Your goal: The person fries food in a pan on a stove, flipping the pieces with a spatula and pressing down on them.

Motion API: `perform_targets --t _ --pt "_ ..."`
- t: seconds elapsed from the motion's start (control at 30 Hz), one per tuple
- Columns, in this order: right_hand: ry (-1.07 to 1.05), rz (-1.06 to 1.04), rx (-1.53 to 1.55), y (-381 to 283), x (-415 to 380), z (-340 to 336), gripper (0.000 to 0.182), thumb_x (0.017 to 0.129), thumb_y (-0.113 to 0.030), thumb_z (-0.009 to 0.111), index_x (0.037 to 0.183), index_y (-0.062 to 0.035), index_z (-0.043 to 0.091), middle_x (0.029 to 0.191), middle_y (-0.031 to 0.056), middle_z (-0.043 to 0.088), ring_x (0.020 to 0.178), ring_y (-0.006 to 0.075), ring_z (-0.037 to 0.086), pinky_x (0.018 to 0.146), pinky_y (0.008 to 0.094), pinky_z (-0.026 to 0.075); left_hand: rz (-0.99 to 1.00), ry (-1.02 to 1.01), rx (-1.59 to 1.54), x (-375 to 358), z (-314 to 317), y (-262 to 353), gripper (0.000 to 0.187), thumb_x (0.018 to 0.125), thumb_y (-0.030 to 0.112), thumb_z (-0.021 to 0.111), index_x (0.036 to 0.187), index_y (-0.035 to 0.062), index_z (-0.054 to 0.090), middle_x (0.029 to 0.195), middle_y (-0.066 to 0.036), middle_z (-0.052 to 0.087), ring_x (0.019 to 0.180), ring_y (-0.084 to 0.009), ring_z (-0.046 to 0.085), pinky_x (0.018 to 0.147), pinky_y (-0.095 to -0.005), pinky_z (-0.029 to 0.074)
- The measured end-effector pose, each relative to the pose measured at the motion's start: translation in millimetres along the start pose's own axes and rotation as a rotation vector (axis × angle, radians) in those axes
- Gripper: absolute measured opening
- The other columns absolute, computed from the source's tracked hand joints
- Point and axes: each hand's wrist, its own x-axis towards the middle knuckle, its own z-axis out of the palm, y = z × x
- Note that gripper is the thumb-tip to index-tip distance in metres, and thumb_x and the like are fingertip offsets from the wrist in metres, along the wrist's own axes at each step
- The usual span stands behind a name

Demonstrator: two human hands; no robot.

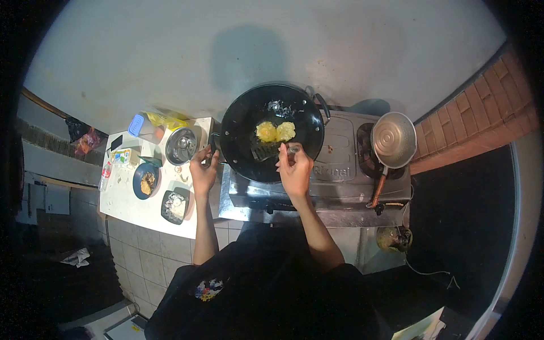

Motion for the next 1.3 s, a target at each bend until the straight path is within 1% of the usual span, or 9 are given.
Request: perform_targets --t 0.03,0.1,0.33,0.4,0.6,0.73,0.8,0.87,1.3 --pt "0.002 0.001 0.000 0 0 0 0.015 0.095 -0.008 0.056 0.090 0.0055 0.057 0.082 0.0100 0.066 0.053 0.0087 0.058 0.044 0.0222 0.048 0.001 -0.002 0.000 0 0 0 0.037 0.080 0.011 0.072 0.113 -0.0043 0.065 0.090 -0.019 0.065 0.081 -0.0253 0.063 0.074 -0.0348 0.051" --pt "0.026 -0.041 -0.012 -1 -1 -1 0.015 0.093 -0.009 0.059 0.086 0.0036 0.057 0.068 0.0066 0.061 0.051 0.0092 0.059 0.042 0.0234 0.048 0.001 -0.003 -0.006 1 1 -2 0.036 0.081 0.011 0.072 0.112 -0.0044 0.065 0.089 -0.019 0.065 0.082 -0.0257 0.064 0.074 -0.0351 0.051" --pt "0.018 -0.041 -0.052 -17 -4 -19 0.013 0.092 -0.007 0.059 0.086 0.0039 0.058 0.072 0.0086 0.065 0.052 0.0101 0.060 0.048 0.0237 0.047 0.029 -0.013 0.017 1 -2 0 0.037 0.080 0.012 0.072 0.113 -0.0046 0.065 0.089 -0.018 0.065 0.080 -0.0239 0.062 0.075 -0.0339 0.050" --pt "0.019 -0.044 -0.053 -23 -2 -26 0.013 0.093 -0.007 0.059 0.086 0.0041 0.057 0.073 0.0088 0.065 0.052 0.0102 0.060 0.048 0.0238 0.047 -0.032 -0.052 0.008 1 -4 4 0.040 0.084 0.016 0.071 0.115 -0.0071 0.062 0.100 -0.019 0.067 0.084 -0.0188 0.061 0.081 -0.0316 0.048" --pt "-0.001 -0.040 0.040 -33 8 -31 0.016 0.095 -0.011 0.057 0.087 0.0032 0.058 0.074 0.0077 0.064 0.054 0.0098 0.060 0.045 0.0233 0.048 -0.059 -0.052 0.006 0 -4 8 0.041 0.084 0.016 0.071 0.117 -0.0066 0.062 0.101 -0.019 0.067 0.087 -0.0188 0.061 0.082 -0.0314 0.048" --pt "0.015 -0.102 0.103 -7 21 -9 0.015 0.095 -0.011 0.056 0.089 0.0033 0.057 0.071 0.0064 0.062 0.054 0.0103 0.061 0.046 0.0239 0.050 -0.052 -0.055 0.012 -1 -3 6 0.041 0.084 0.015 0.071 0.117 -0.0065 0.062 0.101 -0.019 0.067 0.087 -0.0186 0.061 0.082 -0.0311 0.048" --pt "-0.001 -0.132 0.078 6 25 0 0.014 0.095 -0.010 0.056 0.090 0.0037 0.057 0.068 0.0066 0.061 0.055 0.0107 0.062 0.047 0.0242 0.051 -0.019 -0.003 -0.030 -1 0 3 0.039 0.081 0.011 0.072 0.114 -0.0050 0.064 0.091 -0.018 0.065 0.082 -0.0228 0.062 0.077 -0.0332 0.050" --pt "-0.010 -0.138 0.056 10 27 5 0.014 0.095 -0.009 0.056 0.090 0.0040 0.058 0.069 0.0069 0.062 0.055 0.0108 0.062 0.047 0.0243 0.051 0.003 -0.001 -0.014 0 0 -1 0.039 0.081 0.011 0.072 0.115 -0.0050 0.064 0.092 -0.018 0.066 0.083 -0.0236 0.062 0.078 -0.0334 0.050" --pt "-0.038 -0.015 0.035 27 -1 -17 0.011 0.093 -0.007 0.057 0.092 0.0032 0.061 0.067 0.0052 0.063 0.055 0.0089 0.060 0.048 0.0240 0.047 -0.002 -0.023 -0.015 0 0 -1 0.039 0.081 0.011 0.071 0.116 -0.0055 0.063 0.094 -0.019 0.066 0.082 -0.0238 0.063 0.077 -0.0333 0.050"
